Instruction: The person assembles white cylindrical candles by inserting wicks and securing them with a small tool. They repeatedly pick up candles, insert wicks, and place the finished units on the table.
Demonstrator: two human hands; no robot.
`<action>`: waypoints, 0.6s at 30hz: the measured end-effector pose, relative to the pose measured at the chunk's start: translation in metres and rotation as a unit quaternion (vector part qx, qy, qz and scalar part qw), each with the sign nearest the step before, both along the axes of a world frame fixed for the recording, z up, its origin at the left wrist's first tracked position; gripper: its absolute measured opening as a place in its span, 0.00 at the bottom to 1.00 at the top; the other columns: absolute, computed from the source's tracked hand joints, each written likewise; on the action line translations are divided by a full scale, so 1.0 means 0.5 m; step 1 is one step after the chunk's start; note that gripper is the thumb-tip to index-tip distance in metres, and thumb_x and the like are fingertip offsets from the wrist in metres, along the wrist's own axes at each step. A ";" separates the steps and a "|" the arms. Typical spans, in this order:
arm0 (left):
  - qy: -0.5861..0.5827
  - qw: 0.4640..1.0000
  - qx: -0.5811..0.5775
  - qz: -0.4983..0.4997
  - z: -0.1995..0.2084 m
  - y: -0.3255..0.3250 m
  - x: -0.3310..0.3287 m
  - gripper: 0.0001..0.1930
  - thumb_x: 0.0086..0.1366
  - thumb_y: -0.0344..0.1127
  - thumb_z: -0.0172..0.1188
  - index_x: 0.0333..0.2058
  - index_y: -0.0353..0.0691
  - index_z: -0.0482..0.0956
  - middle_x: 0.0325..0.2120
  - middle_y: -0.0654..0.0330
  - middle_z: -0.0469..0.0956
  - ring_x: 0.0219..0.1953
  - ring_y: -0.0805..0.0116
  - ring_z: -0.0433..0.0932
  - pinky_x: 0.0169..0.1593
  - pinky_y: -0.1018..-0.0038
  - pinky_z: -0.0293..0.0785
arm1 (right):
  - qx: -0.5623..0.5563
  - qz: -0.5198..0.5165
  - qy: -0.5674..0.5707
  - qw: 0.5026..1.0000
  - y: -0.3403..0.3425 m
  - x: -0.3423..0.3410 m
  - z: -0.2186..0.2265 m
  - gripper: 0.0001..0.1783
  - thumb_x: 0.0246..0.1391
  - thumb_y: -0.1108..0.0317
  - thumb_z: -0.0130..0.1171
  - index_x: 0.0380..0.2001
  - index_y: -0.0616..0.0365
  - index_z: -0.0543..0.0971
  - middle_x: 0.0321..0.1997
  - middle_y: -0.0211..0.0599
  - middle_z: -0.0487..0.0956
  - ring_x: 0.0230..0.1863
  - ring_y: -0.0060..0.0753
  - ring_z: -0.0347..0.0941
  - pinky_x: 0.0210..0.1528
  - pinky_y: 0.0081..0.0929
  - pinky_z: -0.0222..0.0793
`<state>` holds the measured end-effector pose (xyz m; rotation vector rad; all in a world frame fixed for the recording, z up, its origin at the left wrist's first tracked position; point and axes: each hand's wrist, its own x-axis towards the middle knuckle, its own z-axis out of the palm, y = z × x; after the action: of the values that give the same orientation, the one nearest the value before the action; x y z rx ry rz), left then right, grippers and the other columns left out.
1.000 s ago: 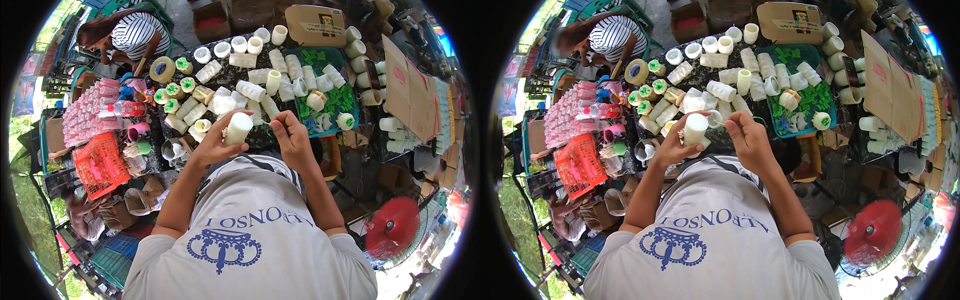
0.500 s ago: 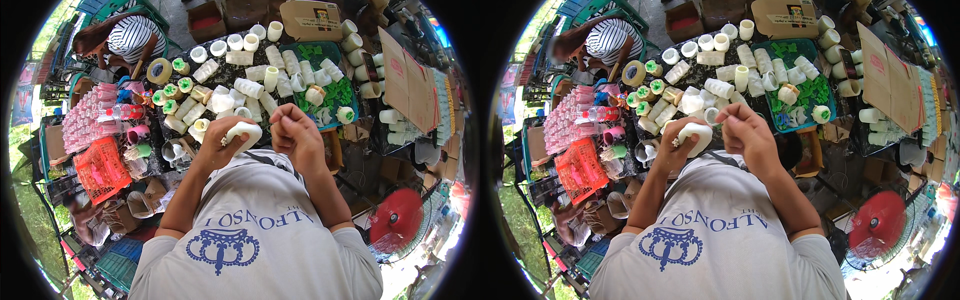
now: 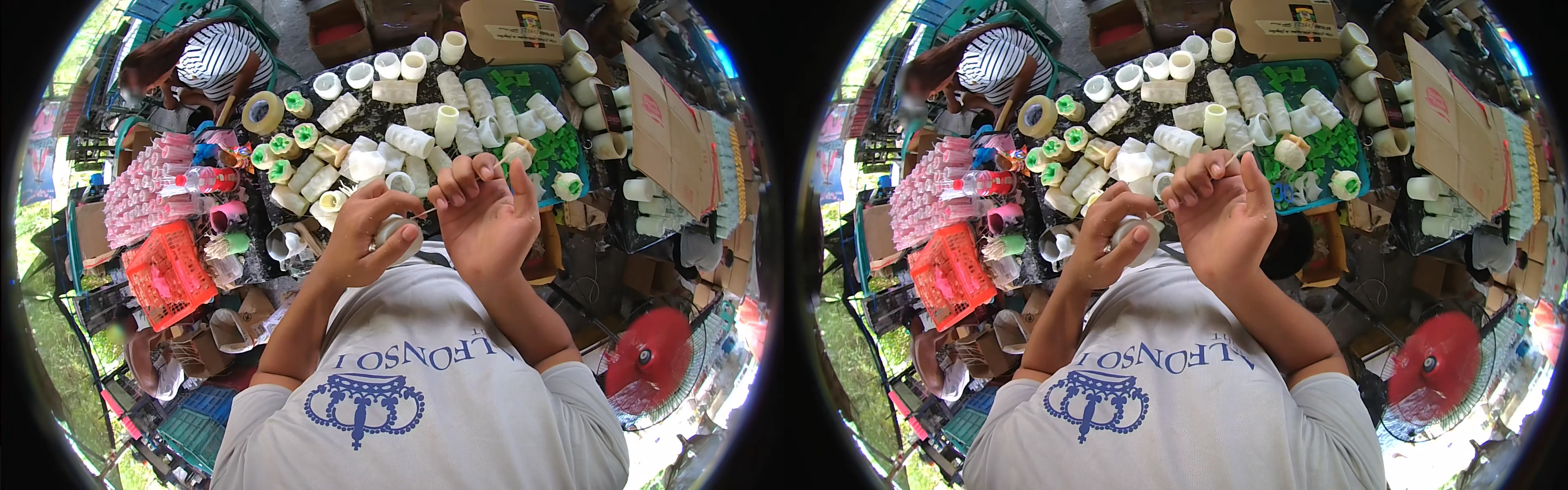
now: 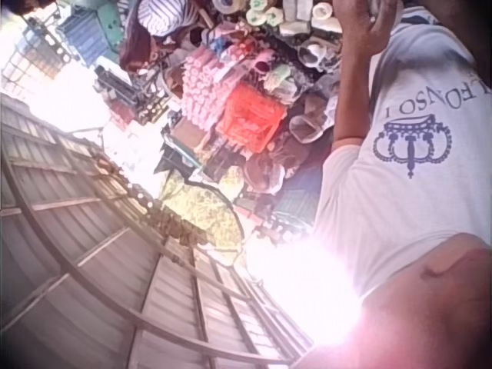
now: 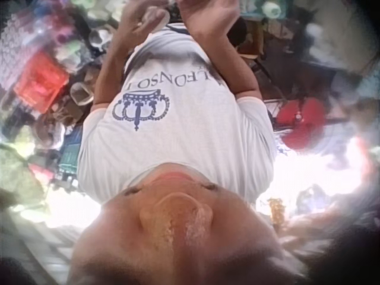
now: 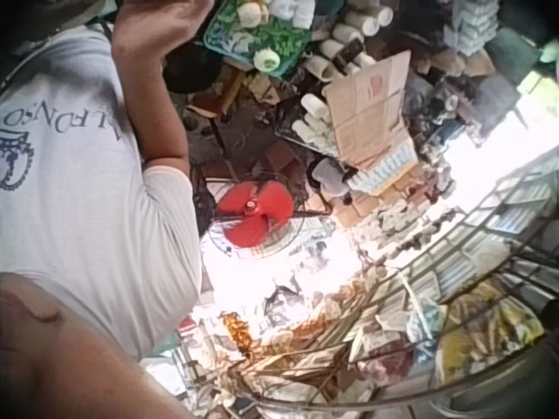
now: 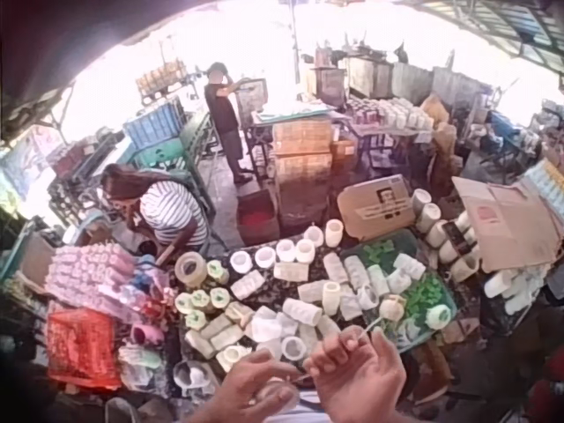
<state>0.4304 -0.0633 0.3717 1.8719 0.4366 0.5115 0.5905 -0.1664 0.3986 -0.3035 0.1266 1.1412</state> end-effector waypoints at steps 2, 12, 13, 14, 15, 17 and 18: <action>-0.004 1.000 0.027 0.010 -0.008 -0.001 0.010 0.12 0.69 0.41 0.63 0.37 0.37 0.83 0.27 0.59 0.78 0.35 0.64 0.71 0.42 0.68 0.67 | 0.039 -0.010 -0.015 0.999 -0.003 -0.001 -0.009 0.22 0.74 0.46 0.47 0.34 0.54 0.69 0.30 0.31 0.62 0.35 0.33 0.60 0.46 0.36 0.61; 0.008 0.997 0.003 0.079 -0.016 0.004 0.013 0.03 0.62 0.28 0.68 0.32 0.37 0.83 0.25 0.61 0.80 0.32 0.64 0.72 0.40 0.69 0.69 | -0.239 -0.258 -0.836 0.422 -0.019 0.050 0.038 0.31 0.68 0.47 0.57 0.60 0.63 0.76 0.67 0.50 0.76 0.73 0.54 0.66 0.80 0.54 0.36; 0.007 0.996 -0.004 0.086 -0.019 0.005 0.013 0.04 0.60 0.28 0.70 0.31 0.38 0.83 0.24 0.60 0.80 0.30 0.63 0.71 0.39 0.68 0.69 | -0.229 -0.165 -0.923 0.260 -0.033 0.043 0.064 0.32 0.67 0.47 0.59 0.60 0.63 0.77 0.67 0.49 0.76 0.73 0.54 0.67 0.81 0.55 0.35; 0.008 0.997 0.023 0.079 -0.021 0.008 0.015 0.04 0.59 0.28 0.71 0.31 0.39 0.83 0.23 0.60 0.80 0.30 0.62 0.71 0.38 0.67 0.69 | -0.217 -0.073 -0.924 0.307 -0.035 0.043 0.066 0.33 0.66 0.46 0.59 0.62 0.62 0.75 0.68 0.49 0.76 0.74 0.55 0.66 0.81 0.55 0.36; 0.010 0.996 0.051 0.073 -0.022 0.011 0.017 0.04 0.58 0.28 0.71 0.30 0.39 0.83 0.23 0.60 0.80 0.30 0.61 0.71 0.38 0.67 0.69 | -0.201 0.019 -0.914 0.352 -0.037 0.044 0.067 0.34 0.66 0.45 0.60 0.64 0.61 0.74 0.68 0.50 0.75 0.74 0.55 0.66 0.81 0.55 0.38; 0.017 0.993 0.110 0.048 -0.021 0.020 0.020 0.05 0.57 0.28 0.72 0.29 0.40 0.83 0.23 0.61 0.80 0.30 0.60 0.71 0.38 0.66 0.69 | -0.162 0.170 -0.831 0.504 -0.042 0.055 0.062 0.32 0.68 0.49 0.59 0.63 0.63 0.74 0.64 0.50 0.78 0.72 0.52 0.68 0.81 0.57 0.40; 0.023 0.989 0.142 0.028 -0.016 0.027 0.020 0.05 0.57 0.29 0.72 0.29 0.40 0.84 0.23 0.61 0.80 0.30 0.59 0.71 0.38 0.65 0.69 | -0.168 0.187 -0.819 0.516 -0.040 0.061 0.048 0.30 0.68 0.49 0.59 0.59 0.65 0.76 0.59 0.52 0.80 0.66 0.53 0.72 0.77 0.55 0.48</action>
<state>0.4403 -0.0496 0.3637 2.1536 0.4677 0.5948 0.6208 -0.1862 0.4228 -1.7191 -1.5129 0.7912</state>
